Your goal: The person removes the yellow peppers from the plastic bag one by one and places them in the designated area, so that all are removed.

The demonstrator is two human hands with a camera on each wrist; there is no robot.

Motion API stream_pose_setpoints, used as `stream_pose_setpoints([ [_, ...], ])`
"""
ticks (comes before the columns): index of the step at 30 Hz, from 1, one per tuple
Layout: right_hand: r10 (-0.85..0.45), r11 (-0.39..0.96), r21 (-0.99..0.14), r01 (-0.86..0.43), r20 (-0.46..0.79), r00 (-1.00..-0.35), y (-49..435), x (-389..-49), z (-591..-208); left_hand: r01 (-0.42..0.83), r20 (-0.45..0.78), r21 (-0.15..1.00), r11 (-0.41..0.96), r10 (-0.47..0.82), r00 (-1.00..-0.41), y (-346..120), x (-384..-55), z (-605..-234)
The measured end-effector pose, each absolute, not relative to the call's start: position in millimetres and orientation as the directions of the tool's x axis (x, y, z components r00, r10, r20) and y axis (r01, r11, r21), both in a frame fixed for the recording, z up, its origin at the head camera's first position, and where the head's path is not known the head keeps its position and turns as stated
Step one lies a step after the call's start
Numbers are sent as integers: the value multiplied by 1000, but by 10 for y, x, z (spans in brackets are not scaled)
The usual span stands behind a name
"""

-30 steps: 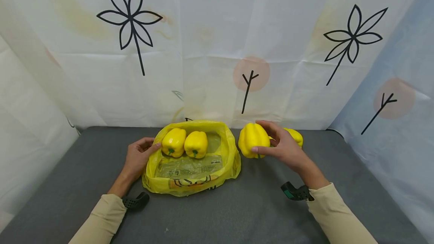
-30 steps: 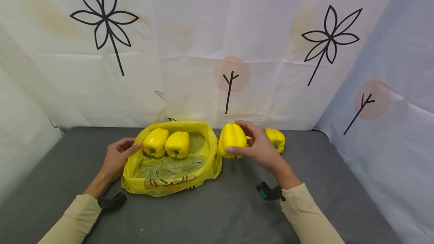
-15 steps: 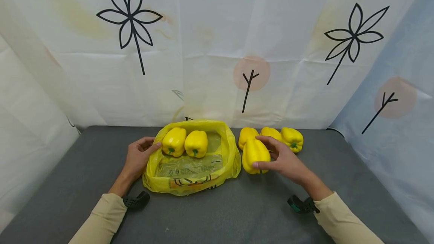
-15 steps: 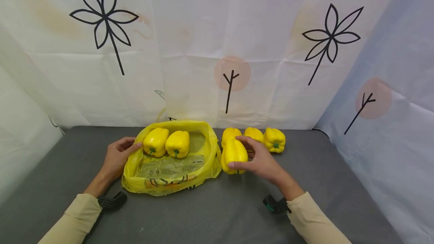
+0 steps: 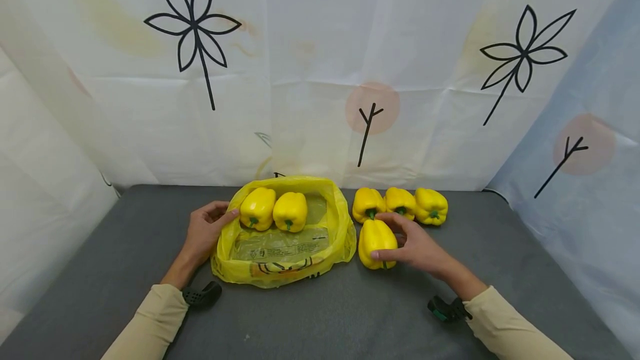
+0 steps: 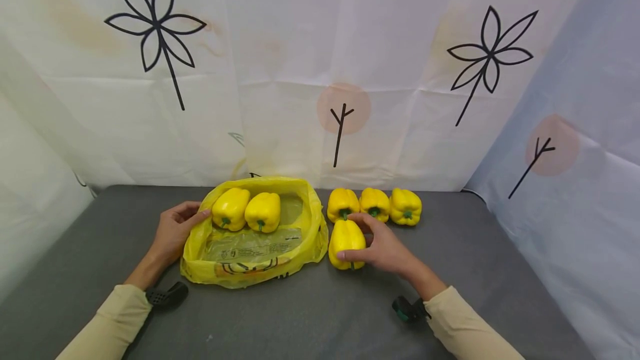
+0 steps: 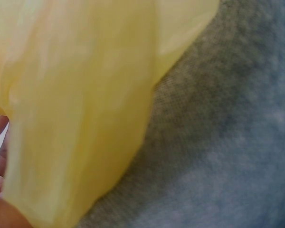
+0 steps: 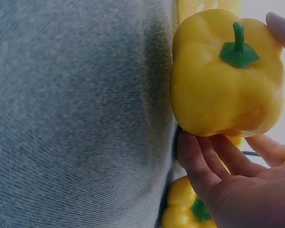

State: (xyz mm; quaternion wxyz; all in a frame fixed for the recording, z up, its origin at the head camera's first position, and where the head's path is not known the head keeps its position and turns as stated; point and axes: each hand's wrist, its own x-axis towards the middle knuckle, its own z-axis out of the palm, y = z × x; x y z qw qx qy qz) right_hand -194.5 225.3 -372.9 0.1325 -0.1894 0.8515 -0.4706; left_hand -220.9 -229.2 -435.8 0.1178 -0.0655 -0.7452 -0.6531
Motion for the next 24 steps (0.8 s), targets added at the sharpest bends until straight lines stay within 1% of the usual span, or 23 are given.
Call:
stream_pose_setpoints([
  [24,-432,536,-827,-170,-95,-897,2238,-1991,-3755,246,256,960,135,-64,-965,-2290,-2218,-4368],
])
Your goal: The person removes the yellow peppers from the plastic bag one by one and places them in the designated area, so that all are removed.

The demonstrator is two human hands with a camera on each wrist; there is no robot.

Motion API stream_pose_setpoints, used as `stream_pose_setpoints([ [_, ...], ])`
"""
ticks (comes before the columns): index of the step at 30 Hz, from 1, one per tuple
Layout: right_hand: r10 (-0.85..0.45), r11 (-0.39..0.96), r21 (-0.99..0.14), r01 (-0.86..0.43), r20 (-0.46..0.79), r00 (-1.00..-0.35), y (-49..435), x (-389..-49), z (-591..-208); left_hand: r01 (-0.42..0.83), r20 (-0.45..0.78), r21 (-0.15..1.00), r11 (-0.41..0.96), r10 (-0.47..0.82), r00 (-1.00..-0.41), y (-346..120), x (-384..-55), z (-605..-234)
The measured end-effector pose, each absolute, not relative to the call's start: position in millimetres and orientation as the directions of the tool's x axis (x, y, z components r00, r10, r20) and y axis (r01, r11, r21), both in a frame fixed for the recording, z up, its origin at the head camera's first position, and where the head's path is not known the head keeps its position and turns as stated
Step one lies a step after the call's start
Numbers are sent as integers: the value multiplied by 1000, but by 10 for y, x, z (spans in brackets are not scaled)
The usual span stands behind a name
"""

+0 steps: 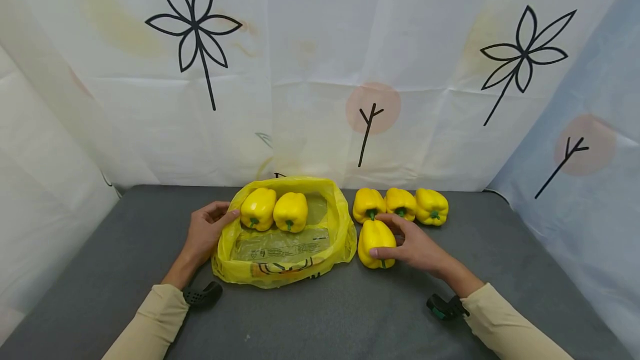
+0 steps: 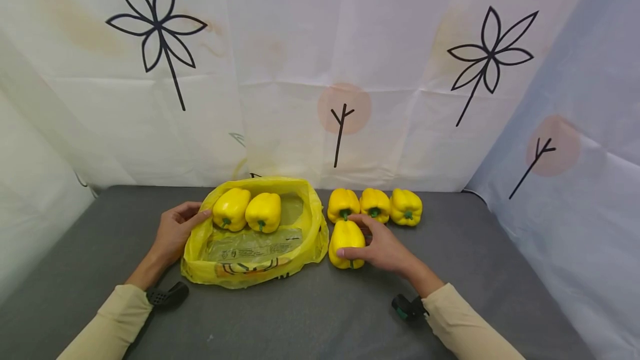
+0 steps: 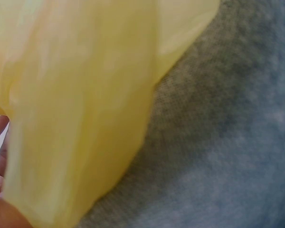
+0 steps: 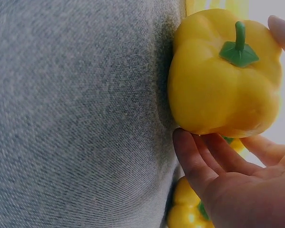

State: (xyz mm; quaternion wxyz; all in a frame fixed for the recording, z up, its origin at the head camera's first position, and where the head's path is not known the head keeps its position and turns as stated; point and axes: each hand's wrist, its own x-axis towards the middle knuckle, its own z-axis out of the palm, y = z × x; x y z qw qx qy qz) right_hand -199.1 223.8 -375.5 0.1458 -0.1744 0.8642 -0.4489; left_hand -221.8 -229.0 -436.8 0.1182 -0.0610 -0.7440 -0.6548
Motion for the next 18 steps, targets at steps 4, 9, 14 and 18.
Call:
stream_pose_setpoints([
  [4,-423,548,-820,-166,-101,-900,2228,-1993,-3755,247,257,960,135,-62,-964,-2294,-2217,-4375],
  [9,-419,551,-819,-161,-105,-902,2223,-2001,-3760,252,261,959,131,-59,-963,-2299,-2218,-4389],
  [14,-414,553,-818,-159,-104,-904,2225,-2005,-3771,253,263,958,133,-61,-963,-2299,-2221,-4386],
  [18,-418,549,-820,-163,-100,-903,2233,-2005,-3777,249,259,958,140,-62,-964,-2292,-2218,-4372],
])
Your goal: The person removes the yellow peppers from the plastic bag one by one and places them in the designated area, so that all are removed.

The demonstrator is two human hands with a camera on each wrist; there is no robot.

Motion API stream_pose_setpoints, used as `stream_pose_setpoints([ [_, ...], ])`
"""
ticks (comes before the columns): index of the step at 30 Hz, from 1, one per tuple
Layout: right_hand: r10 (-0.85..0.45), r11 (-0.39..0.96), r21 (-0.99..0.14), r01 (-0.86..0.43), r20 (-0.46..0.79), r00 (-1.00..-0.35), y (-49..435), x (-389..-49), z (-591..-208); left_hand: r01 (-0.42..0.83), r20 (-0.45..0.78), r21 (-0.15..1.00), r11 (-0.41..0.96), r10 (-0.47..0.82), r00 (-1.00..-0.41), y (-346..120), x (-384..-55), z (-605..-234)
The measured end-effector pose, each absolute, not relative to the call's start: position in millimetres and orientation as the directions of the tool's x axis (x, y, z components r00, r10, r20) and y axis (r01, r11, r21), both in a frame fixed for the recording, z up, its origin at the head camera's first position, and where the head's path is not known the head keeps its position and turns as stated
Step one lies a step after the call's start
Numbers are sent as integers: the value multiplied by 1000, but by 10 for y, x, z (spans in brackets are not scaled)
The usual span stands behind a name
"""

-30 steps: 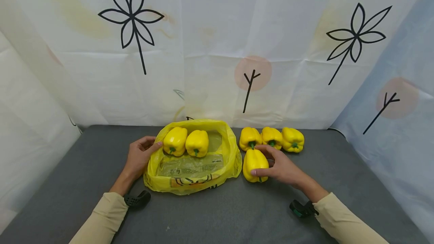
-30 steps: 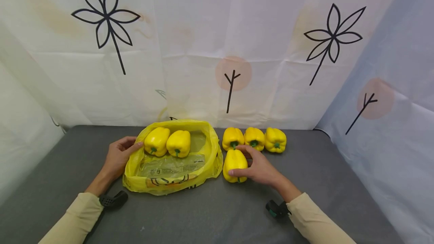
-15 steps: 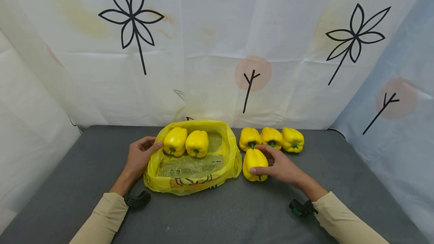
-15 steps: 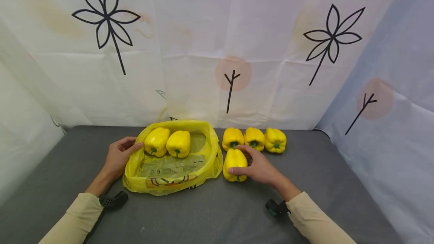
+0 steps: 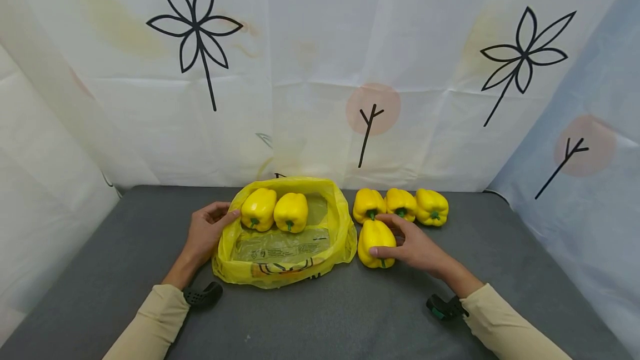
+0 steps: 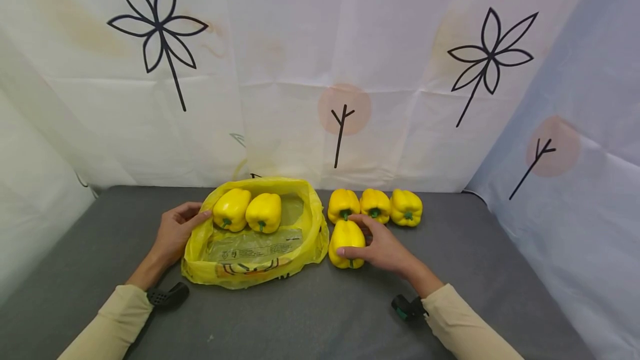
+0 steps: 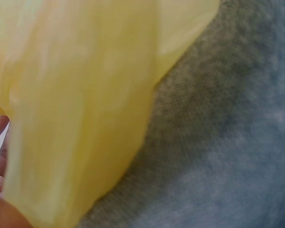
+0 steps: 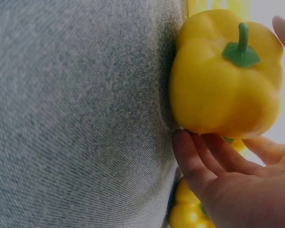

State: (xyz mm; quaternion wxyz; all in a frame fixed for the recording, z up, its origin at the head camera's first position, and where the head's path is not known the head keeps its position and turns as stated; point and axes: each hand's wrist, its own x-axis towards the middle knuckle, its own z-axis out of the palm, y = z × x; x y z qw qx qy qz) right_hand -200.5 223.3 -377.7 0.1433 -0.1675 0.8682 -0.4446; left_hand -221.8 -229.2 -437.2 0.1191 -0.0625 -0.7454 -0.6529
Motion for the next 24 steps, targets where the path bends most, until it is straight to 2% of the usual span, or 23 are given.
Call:
stream_pose_setpoints([
  [24,-416,530,-833,-156,-96,-904,2225,-2004,-3783,254,265,957,141,-69,-962,-2286,-2213,-4369],
])
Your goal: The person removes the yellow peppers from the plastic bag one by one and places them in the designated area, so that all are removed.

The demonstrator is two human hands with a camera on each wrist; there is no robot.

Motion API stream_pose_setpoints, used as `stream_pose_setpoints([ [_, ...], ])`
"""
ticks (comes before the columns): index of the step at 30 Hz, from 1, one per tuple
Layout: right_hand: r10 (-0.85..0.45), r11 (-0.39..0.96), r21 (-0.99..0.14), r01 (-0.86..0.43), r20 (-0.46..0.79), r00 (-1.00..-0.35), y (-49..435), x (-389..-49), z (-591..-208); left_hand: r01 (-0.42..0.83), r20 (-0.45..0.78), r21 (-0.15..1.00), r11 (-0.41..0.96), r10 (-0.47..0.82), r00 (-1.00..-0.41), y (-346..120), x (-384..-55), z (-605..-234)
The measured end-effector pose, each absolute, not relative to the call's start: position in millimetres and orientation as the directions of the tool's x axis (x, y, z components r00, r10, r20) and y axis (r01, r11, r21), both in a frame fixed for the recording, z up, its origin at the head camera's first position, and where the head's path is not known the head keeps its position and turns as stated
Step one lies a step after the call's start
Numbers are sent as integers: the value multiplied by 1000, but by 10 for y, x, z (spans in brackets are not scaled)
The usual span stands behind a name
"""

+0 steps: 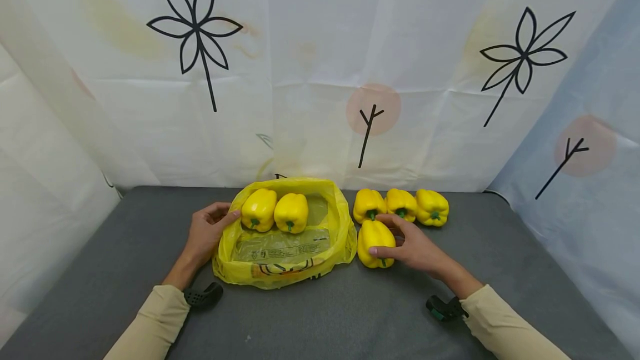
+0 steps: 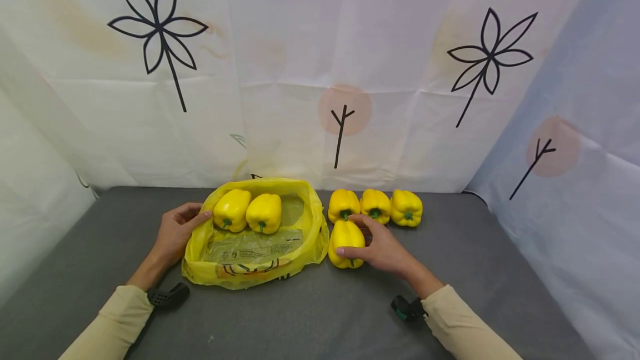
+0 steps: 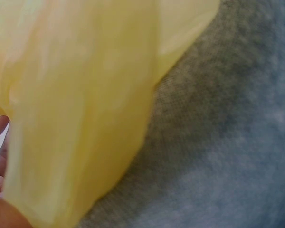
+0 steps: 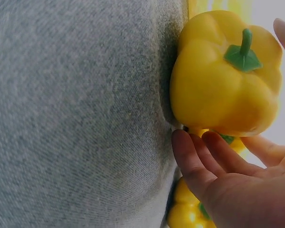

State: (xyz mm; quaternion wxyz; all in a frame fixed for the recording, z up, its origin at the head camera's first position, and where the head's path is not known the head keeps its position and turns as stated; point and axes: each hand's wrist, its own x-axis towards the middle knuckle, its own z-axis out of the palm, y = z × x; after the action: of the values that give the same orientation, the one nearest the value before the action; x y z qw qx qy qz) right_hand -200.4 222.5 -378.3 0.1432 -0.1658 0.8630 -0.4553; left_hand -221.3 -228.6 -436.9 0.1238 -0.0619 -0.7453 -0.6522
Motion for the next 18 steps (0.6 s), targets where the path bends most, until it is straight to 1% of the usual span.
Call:
stream_pose_setpoints([
  [12,-431,504,-840,-203,-41,-901,2316,-1980,-3707,252,264,956,149,-65,-962,-2289,-2209,-4373],
  [18,-404,518,-836,-180,-54,-913,2344,-1976,-3611,255,266,956,148,-60,-962,-2290,-2208,-4373],
])
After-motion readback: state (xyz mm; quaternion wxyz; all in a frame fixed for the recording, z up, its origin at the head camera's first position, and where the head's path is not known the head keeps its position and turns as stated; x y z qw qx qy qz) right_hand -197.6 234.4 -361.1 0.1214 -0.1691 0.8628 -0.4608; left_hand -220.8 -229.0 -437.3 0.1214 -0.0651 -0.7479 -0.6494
